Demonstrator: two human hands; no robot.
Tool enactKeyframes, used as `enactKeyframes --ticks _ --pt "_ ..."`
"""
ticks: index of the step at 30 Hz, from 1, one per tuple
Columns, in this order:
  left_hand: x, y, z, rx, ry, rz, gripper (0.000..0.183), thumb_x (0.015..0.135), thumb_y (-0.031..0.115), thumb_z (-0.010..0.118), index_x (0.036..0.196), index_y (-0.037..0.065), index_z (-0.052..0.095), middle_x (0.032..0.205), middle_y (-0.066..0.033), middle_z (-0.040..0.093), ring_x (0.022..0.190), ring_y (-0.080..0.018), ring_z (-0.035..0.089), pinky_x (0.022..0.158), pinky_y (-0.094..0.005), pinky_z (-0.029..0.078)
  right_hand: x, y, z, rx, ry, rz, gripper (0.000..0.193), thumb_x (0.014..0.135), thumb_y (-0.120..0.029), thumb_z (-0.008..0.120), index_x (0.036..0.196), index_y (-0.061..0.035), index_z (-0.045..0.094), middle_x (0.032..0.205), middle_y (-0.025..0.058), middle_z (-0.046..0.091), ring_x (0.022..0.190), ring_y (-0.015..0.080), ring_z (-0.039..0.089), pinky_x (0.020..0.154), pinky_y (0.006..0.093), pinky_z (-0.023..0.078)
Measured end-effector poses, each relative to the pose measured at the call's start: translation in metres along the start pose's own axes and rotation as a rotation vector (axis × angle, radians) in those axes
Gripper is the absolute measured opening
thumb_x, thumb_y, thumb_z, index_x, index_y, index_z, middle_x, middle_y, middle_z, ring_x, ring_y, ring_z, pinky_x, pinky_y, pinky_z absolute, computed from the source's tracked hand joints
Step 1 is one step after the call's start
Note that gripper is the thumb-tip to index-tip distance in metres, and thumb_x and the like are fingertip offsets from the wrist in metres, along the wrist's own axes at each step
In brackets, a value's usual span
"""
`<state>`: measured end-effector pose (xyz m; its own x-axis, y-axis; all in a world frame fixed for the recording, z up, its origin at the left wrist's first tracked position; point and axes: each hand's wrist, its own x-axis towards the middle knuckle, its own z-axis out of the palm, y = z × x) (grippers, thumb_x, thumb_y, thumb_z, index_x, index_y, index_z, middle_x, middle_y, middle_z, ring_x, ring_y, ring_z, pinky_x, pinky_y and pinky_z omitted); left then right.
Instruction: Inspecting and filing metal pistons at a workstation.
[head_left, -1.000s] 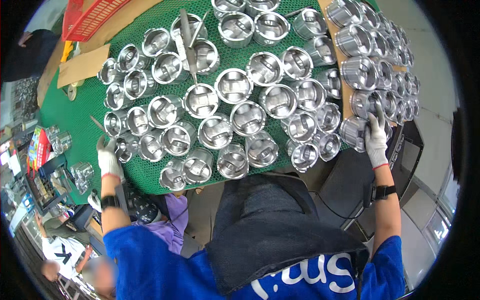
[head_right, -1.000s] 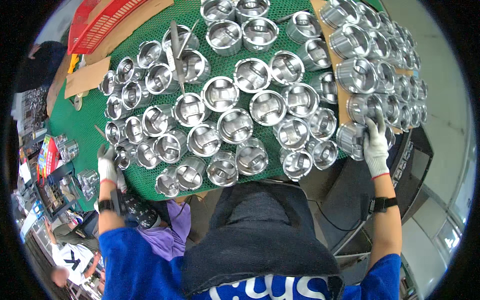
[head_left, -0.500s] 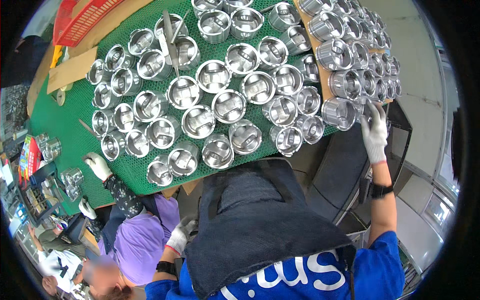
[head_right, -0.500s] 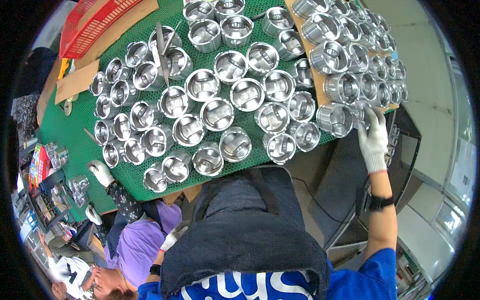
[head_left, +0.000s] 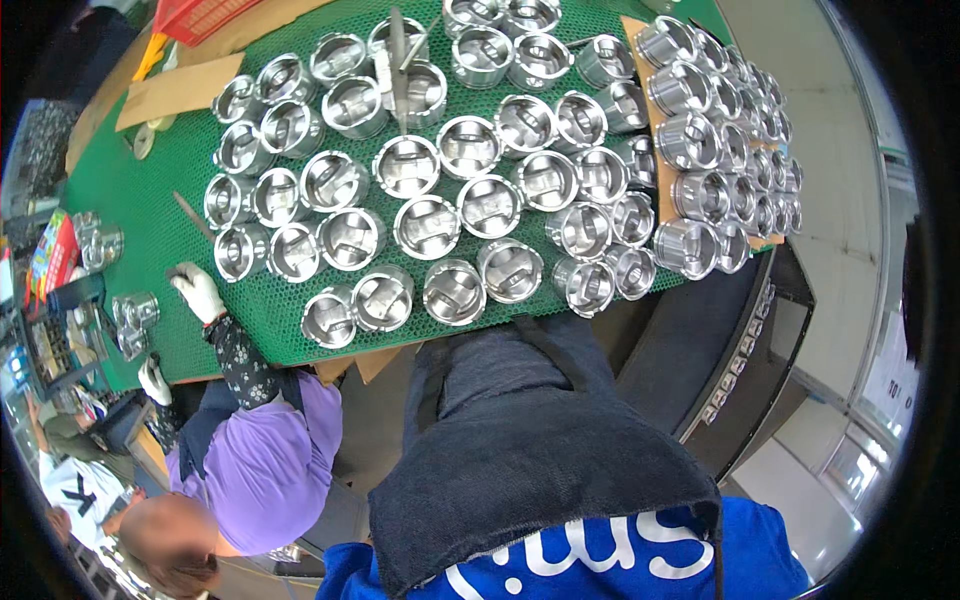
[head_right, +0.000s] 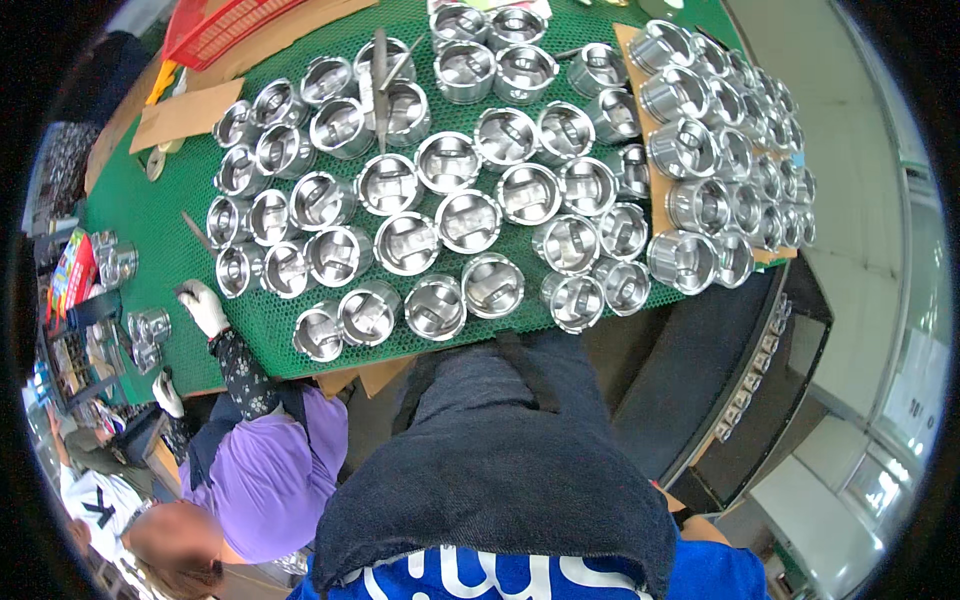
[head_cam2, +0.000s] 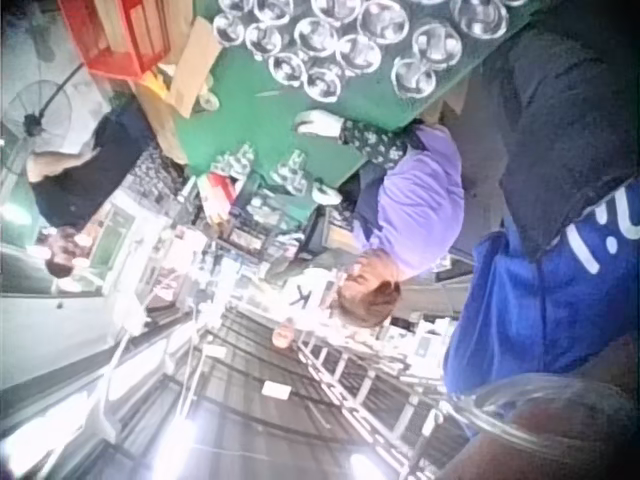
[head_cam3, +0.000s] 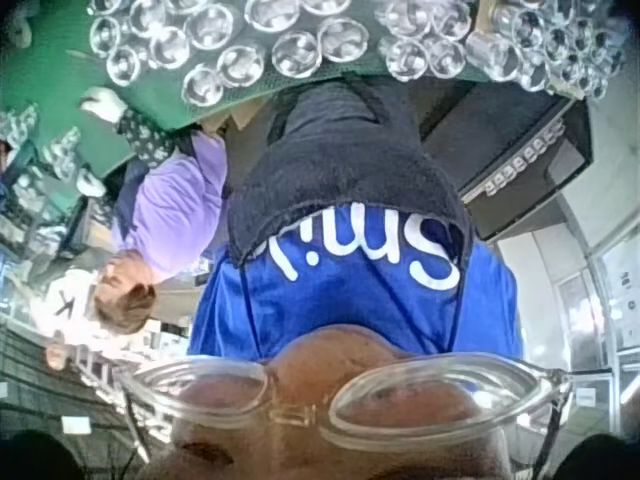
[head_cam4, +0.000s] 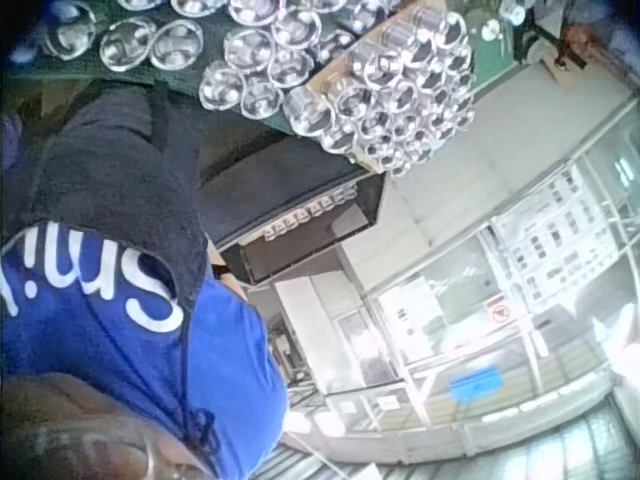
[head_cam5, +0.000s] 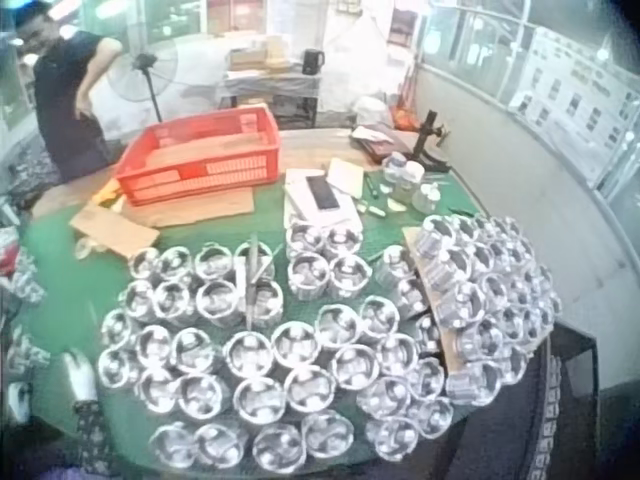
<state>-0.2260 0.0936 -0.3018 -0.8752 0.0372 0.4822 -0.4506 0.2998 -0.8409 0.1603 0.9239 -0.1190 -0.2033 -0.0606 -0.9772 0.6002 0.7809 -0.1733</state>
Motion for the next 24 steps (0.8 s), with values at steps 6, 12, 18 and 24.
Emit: enactKeyframes --ticks 6,12,18,24 --pt "-0.002 -0.001 0.007 0.728 -0.207 0.467 0.018 0.093 0.008 0.058 0.109 -0.001 0.058 0.098 -0.0093 0.058 0.09 -0.0164 0.055 0.081 -0.0253 0.044 0.009 -0.054 -0.053 -0.081 0.07 0.05 0.04 0.091 -0.034 0.053 0.117 -0.0062 0.064 0.119 0.0198 0.063 0.115 0.0322 0.058 0.094 0.0402 0.046" --pt "-0.018 -0.031 0.062 1.132 -0.066 0.583 0.026 0.098 0.015 0.05 0.114 -0.004 0.057 0.107 -0.011 0.061 0.09 -0.0196 0.057 0.086 -0.0293 0.045 0.054 -0.069 -0.087 -0.166 0.061 -0.013 0.04 0.091 -0.035 0.053 0.117 -0.0063 0.065 0.118 0.0194 0.064 0.114 0.0321 0.058 0.093 0.0403 0.046" --pt "-0.084 -0.035 -0.048 1.904 0.053 0.952 0.029 0.095 0.021 0.052 0.112 -0.002 0.059 0.108 -0.013 0.062 0.093 -0.0226 0.058 0.087 -0.0317 0.046 0.134 -0.023 -0.103 -0.254 0.079 -0.025 0.04 0.09 -0.035 0.053 0.116 -0.0064 0.065 0.117 0.0189 0.064 0.114 0.032 0.058 0.093 0.0404 0.047" --pt "-0.245 -0.003 -0.277 2.754 1.478 1.638 0.032 0.093 0.026 0.054 0.11 0.0 0.061 0.108 -0.0151 0.062 0.095 -0.0256 0.058 0.087 -0.0342 0.046 0.22 0.091 -0.088 -0.301 0.097 -0.044 0.04 0.09 -0.035 0.053 0.116 -0.0066 0.065 0.116 0.0185 0.065 0.113 0.0319 0.059 0.093 0.0405 0.047"
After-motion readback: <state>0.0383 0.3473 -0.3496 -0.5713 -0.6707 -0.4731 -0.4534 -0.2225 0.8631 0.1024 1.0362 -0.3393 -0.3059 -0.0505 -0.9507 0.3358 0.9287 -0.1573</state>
